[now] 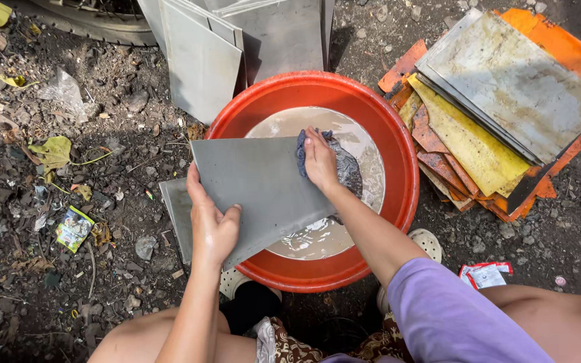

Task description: The person sits on the ground and scrubs a rectangular metal sheet with a blue cloth, repeatedly dipping the cloth into a red basin of soapy water. The person flips the sheet to clean both sides and continues scrubbing until the end of the clip.

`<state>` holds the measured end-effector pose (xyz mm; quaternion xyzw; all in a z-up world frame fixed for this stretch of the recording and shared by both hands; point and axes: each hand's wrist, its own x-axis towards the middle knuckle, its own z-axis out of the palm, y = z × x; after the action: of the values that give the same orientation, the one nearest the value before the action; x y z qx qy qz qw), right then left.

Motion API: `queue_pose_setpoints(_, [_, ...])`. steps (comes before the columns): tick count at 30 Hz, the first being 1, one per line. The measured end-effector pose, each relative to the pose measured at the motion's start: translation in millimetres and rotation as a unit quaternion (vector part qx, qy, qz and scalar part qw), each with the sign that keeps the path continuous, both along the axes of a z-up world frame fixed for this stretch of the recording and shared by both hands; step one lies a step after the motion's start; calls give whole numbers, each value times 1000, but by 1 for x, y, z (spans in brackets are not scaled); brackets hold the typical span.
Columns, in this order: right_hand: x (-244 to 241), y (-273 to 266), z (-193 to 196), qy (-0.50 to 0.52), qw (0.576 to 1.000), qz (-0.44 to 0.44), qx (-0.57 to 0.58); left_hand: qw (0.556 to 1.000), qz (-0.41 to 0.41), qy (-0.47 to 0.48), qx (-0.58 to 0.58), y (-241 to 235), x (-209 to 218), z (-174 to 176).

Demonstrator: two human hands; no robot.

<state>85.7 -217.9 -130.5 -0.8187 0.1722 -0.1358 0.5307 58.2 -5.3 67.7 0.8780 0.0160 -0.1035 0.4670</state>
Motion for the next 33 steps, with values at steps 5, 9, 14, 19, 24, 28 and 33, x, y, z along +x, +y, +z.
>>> queue_pose_setpoints(5, [-10, 78, 56, -147, 984, 84, 49, 994, -36, -98, 18, -4, 4, -7])
queue_pose_setpoints(9, [15, 91, 66, -183, 977, 100, 53, 999, -8, -29, 41, -2, 4, -2])
queue_pose_setpoints(14, [47, 16, 6, -50, 997, 46, -44, 996, -32, -77, 36, -3, 4, 4])
queue_pose_setpoints(19, [10, -36, -57, 37, 986, 63, -147, 998, 1, -55, -6, 3, -4, -11])
queue_pose_setpoints(24, [-54, -35, -80, 23, 986, 58, -157, 994, 35, -93, -42, 8, -2, -25])
queue_pose_setpoints(28, [-102, -17, -67, 79, 990, -5, -120, 987, 52, -101, -112, 2, -1, -29])
queue_pose_setpoints(33, [-109, 35, 10, 55, 998, -13, -37, 983, 58, -118, -131, -4, -15, -32])
